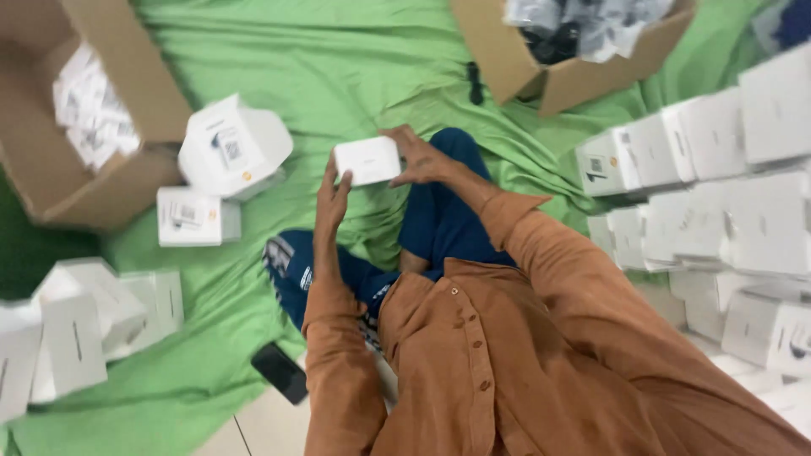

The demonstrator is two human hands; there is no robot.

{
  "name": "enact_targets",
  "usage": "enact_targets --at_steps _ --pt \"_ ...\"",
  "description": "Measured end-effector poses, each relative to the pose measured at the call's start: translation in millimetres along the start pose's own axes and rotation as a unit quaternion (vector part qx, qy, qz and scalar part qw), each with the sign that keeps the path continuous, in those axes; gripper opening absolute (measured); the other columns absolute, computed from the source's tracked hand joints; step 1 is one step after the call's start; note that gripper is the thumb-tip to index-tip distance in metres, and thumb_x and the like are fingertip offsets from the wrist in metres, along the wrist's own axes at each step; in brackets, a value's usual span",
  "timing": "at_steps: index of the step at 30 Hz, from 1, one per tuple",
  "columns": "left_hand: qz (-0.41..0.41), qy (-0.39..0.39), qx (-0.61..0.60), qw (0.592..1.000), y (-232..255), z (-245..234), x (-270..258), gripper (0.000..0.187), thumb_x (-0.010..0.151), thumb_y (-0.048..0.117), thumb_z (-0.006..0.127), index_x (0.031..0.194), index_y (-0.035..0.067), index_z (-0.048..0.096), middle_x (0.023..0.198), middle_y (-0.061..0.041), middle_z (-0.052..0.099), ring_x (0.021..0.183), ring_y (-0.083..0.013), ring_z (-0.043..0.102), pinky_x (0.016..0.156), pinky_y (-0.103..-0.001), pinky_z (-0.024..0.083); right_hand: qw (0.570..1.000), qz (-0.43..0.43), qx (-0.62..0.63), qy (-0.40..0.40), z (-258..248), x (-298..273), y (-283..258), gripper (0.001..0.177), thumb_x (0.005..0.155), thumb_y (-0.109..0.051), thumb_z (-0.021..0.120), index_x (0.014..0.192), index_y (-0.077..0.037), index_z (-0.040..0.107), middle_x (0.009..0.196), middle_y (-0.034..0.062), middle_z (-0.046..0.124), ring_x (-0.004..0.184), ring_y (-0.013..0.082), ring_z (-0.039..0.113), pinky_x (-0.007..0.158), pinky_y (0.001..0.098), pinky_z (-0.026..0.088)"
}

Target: The person is packing electronic components (possibly sensors or chargers) and power cables into small white product boxes, then stacking them.

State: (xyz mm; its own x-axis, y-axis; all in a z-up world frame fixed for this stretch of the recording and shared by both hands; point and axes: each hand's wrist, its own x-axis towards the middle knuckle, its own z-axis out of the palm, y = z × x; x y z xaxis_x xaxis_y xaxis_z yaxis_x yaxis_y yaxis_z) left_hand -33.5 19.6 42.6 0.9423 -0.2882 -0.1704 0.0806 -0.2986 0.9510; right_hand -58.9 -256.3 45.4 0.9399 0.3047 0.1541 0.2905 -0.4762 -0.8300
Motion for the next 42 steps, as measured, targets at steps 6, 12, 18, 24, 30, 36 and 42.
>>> enact_targets --at_steps 6,12,18,24,30,36,42 --pt "0.101 -0.090 0.004 0.991 155 35 -12 0.083 0.101 0.019 0.068 0.168 0.018 0.019 0.159 -0.025 0.044 0.131 -0.0339 0.059 0.098 -0.043 0.055 0.990 0.050 -0.021 0.131 -100 -57 -121 0.097 0.071 -0.034 0.087 0.156 -0.016 0.042 0.152 0.0139 0.044 0.118 0.0347 0.066 0.094 0.0447 0.058" --pt "0.428 -0.249 -0.103 0.863 324 125 -33 0.072 0.111 -0.003 0.069 0.163 0.023 0.025 0.167 -0.017 0.033 0.147 -0.0324 0.053 0.111 -0.040 0.057 0.832 0.001 -0.451 0.323 -237 -183 -270 0.093 0.083 -0.021 0.099 0.157 -0.016 0.043 0.161 0.0148 0.044 0.125 0.0262 0.061 0.077 0.0273 0.060" --pt "0.550 -0.306 -0.137 0.765 466 268 -86 0.056 0.110 0.005 0.079 0.152 0.019 0.045 0.148 -0.008 0.056 0.127 -0.0253 0.066 0.102 -0.036 0.056 0.558 0.074 -0.705 0.430 -303 -327 -361 0.089 0.079 -0.021 0.102 0.149 -0.015 0.048 0.149 0.0157 0.046 0.126 0.0278 0.052 0.095 0.0455 0.052" --pt "0.651 -0.255 0.080 0.711 455 384 -103 0.076 0.088 -0.011 0.057 0.157 0.018 0.042 0.153 -0.004 0.057 0.136 -0.0355 0.054 0.110 -0.041 0.051 0.633 0.306 -0.590 0.397 -292 -355 -386 0.096 0.078 -0.025 0.095 0.153 -0.012 0.036 0.157 0.0125 0.032 0.145 0.0324 0.041 0.121 0.0404 0.049" --pt "0.635 -0.267 0.057 0.723 431 346 -103 0.094 0.083 -0.014 0.055 0.165 0.024 0.028 0.167 -0.006 0.042 0.139 -0.0307 0.049 0.123 -0.042 0.043 0.519 0.294 -0.739 0.313 -301 -346 -406 0.103 0.073 -0.041 0.096 0.151 -0.009 0.036 0.152 0.0134 0.036 0.130 0.0307 0.040 0.106 0.0419 0.043" --pt "0.410 -0.238 0.026 0.880 317 190 -59 0.080 0.091 -0.007 0.061 0.163 0.015 0.033 0.161 -0.014 0.046 0.148 -0.0384 0.046 0.124 -0.045 0.039 0.630 0.117 -0.554 0.532 -260 -319 -331 0.056 0.090 -0.018 0.083 0.136 -0.010 0.053 0.121 0.0141 0.048 0.113 0.0255 0.050 0.072 0.0375 0.042" --pt "0.191 0.109 0.079 0.972 107 -7 -47 0.068 0.092 -0.002 0.064 0.157 0.006 0.043 0.152 -0.015 0.057 0.136 -0.0317 0.059 0.109 -0.044 0.052 0.943 0.054 -0.170 0.281 -142 -94 -263 0.057 0.096 -0.015 0.085 0.142 -0.003 0.053 0.135 0.0203 0.050 0.123 0.0328 0.055 0.090 0.0400 0.054"
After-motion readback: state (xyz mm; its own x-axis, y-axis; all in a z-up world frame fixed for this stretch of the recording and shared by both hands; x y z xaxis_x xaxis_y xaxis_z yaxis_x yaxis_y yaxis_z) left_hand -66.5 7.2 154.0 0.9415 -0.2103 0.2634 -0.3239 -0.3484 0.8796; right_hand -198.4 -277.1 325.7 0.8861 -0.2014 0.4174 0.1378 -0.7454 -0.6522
